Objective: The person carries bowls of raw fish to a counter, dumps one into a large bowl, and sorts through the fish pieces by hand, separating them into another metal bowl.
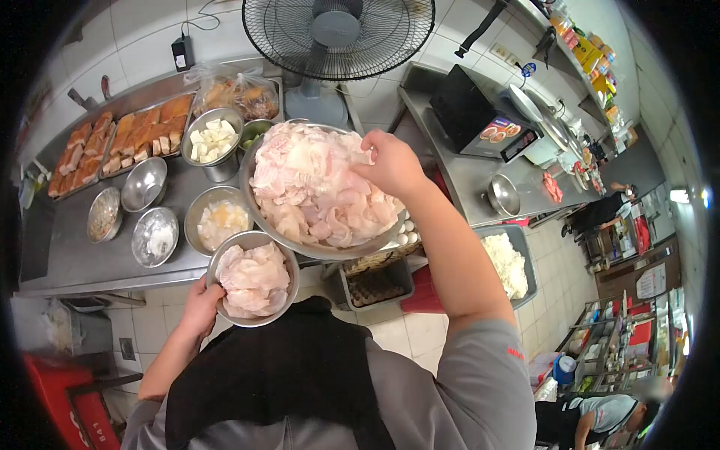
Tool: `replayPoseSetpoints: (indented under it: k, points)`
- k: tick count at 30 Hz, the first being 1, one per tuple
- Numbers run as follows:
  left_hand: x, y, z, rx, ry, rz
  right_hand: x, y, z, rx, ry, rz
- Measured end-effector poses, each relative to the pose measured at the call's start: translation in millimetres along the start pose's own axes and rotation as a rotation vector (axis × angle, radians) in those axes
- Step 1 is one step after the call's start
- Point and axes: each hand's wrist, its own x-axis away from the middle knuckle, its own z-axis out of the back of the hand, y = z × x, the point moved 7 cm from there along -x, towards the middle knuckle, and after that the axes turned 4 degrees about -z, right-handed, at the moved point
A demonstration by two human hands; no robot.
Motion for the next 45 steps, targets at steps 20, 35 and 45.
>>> replayPoseSetpoints:
  k: [20, 35, 45]
  points:
    - [-21, -10, 6, -0.068, -0.134, 0.070, 36, -26, -61, 0.303, 0.124, 0.202]
    - [2, -35, -57, -0.160, -0.172, 0.052, 51, -9, -71, 0.076, 0.154, 0.327]
    - [68, -84, -182, 0.017, 0.001, 0.146, 52, 61, -29, -1.182, -0.369, -0.158]
